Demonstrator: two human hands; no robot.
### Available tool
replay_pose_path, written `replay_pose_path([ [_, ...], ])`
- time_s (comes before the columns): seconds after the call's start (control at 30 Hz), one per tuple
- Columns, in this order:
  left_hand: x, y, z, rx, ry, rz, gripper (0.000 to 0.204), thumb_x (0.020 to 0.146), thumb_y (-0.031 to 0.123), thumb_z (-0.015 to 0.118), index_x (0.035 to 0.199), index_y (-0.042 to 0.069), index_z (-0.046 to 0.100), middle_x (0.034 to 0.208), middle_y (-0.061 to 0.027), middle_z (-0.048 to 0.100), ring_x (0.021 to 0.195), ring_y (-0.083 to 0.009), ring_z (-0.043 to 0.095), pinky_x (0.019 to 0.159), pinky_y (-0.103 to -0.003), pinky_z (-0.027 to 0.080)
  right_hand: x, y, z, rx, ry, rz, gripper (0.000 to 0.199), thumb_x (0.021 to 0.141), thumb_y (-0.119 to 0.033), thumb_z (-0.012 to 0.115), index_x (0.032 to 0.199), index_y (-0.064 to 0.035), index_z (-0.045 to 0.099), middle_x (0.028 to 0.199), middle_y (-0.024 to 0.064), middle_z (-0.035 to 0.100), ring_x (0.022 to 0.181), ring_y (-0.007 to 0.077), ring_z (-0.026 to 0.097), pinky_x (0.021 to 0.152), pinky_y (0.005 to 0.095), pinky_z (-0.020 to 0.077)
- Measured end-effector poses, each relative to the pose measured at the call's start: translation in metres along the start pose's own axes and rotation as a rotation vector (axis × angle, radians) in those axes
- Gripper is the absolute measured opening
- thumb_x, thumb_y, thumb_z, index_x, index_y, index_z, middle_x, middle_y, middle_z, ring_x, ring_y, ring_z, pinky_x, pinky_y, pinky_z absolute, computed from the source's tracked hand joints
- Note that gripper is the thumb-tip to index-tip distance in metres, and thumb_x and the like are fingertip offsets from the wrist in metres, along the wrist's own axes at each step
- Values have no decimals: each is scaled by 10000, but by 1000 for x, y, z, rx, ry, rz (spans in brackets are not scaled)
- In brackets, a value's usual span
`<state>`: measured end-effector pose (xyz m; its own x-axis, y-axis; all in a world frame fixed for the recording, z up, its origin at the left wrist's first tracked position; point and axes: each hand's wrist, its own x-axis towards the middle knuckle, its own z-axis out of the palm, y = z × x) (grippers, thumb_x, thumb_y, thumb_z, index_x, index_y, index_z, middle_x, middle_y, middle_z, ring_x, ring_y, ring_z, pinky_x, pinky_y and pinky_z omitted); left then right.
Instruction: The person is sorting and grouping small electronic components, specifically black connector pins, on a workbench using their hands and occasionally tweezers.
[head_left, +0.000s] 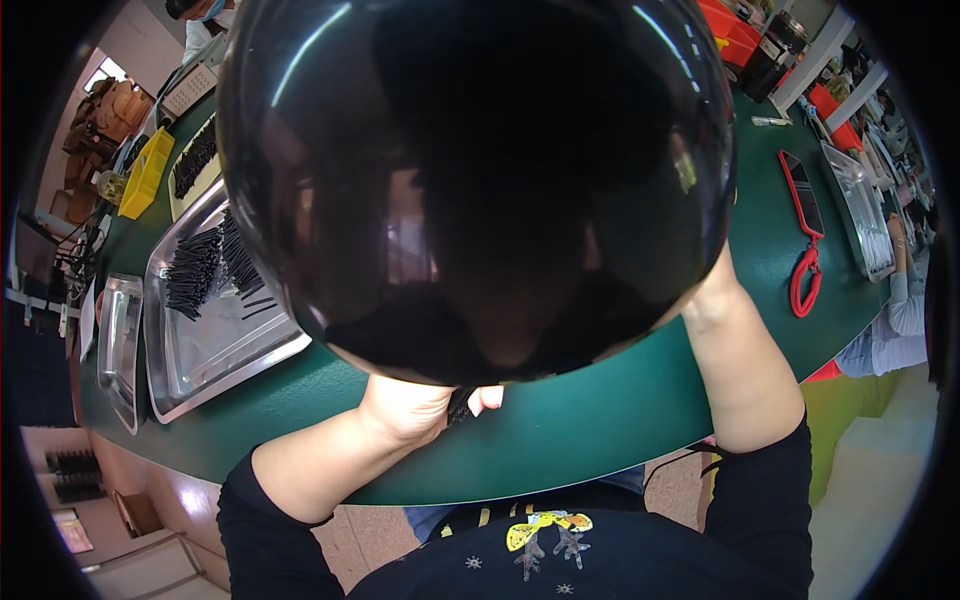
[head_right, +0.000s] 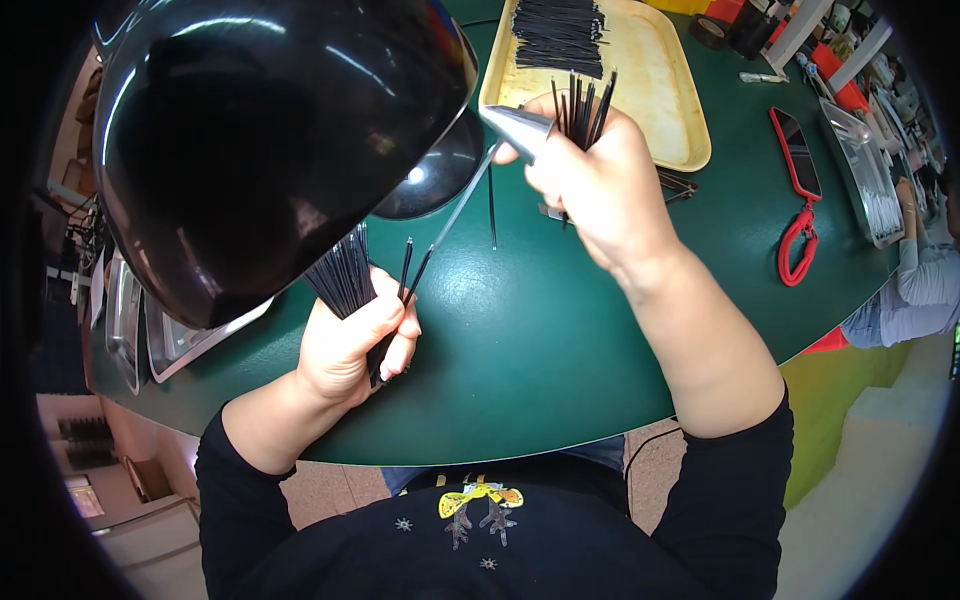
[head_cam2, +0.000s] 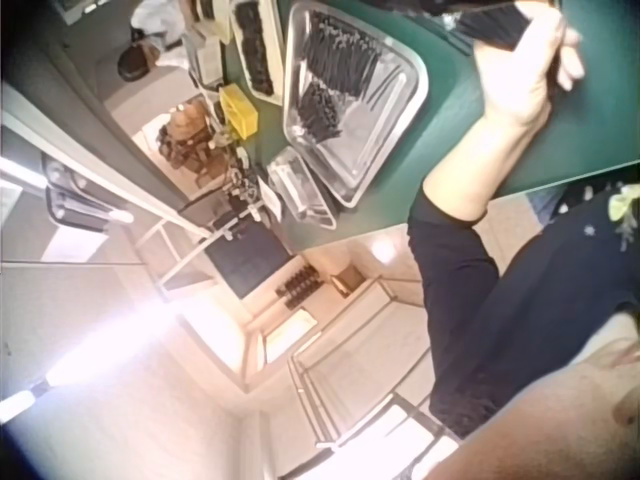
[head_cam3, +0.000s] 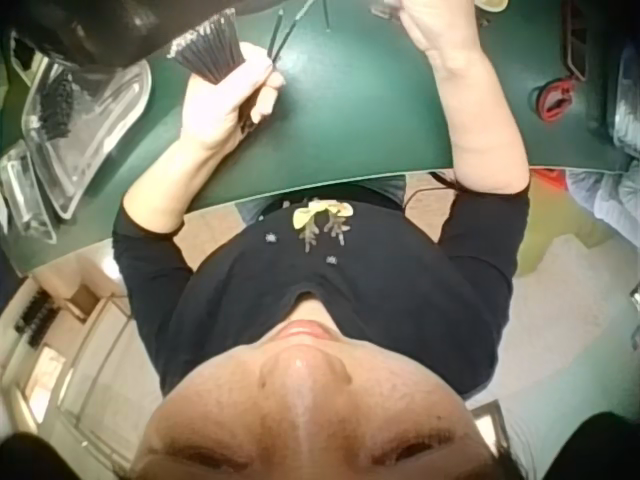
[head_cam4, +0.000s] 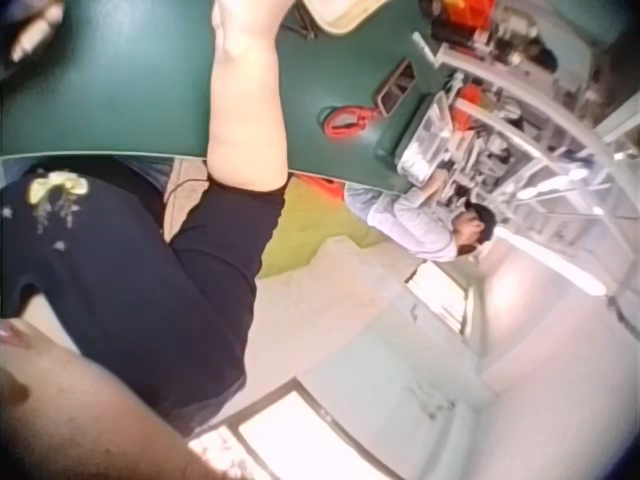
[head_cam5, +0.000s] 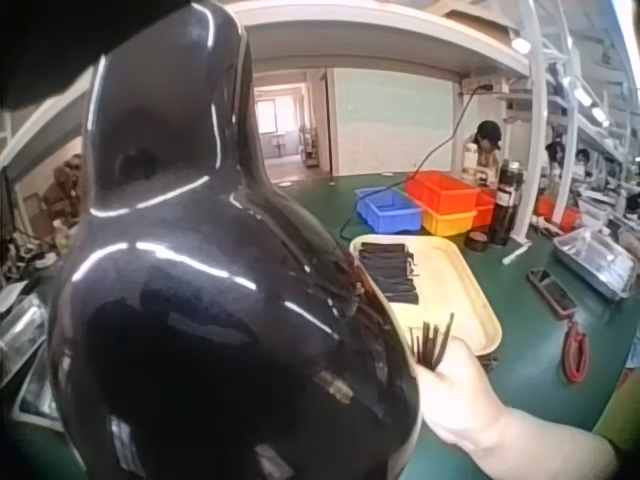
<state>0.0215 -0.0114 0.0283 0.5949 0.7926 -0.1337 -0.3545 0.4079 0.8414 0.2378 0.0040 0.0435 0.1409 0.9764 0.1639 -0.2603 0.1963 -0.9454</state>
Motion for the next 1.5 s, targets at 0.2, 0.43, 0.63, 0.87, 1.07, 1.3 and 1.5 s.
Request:
replay_pose_path([
  [0.2,2,4,4,-165,-123,-162,127,840,140,498,787,26,481,626,-71,525,382,-104,448,360,-213,349,3,-6,-4,-872,-51,-59,196,787,-175,569,845,12,555,612,-8,530,534,39,417,503,176,351],
  [0.43,-3,0,-13,-380,-87,-360,210,821,209,538,872,11,490,642,-60,511,403,-103,459,365,-210,360,-28,-2,30,0,-523,31,189,684,-7,590,868,-1,545,765,8,556,645,15,438,534,156,339],
  [0.63,1,4,1,-142,-98,-208,186,759,145,608,818,-1,509,643,-92,548,409,-160,514,390,-238,429,-28,1,27,-137,-501,12,154,743,-55,599,879,8,564,696,-9,545,567,18,418,511,161,336],
  [0.87,-1,1,-9,-8,98,-166,85,791,66,536,823,-12,537,620,-107,562,435,-174,548,405,-249,456,-17,3,26,247,-422,157,211,827,-35,436,1000,22,543,764,38,583,591,22,464,497,156,361],
  [1.07,-3,0,-9,-19,103,-157,94,808,80,519,827,-12,532,621,-109,565,440,-174,551,413,-257,465,-21,18,36,-59,-353,-232,214,805,-21,485,1007,31,535,784,44,581,698,52,526,642,176,427],
  [1.3,1,7,4,-41,52,-157,107,816,89,508,835,-14,530,635,-117,571,453,-188,559,429,-268,476,-26,11,30,-95,-353,-202,230,805,-1,436,1010,17,540,777,50,584,655,56,525,612,178,434],
  [1.5,3,1,-2,-51,-46,-56,102,807,82,519,831,-16,530,650,-124,577,470,-198,568,448,-283,487,-25,-5,29,95,-347,64,232,824,-46,422,1022,-7,536,761,49,580,532,32,435,485,160,361],
])
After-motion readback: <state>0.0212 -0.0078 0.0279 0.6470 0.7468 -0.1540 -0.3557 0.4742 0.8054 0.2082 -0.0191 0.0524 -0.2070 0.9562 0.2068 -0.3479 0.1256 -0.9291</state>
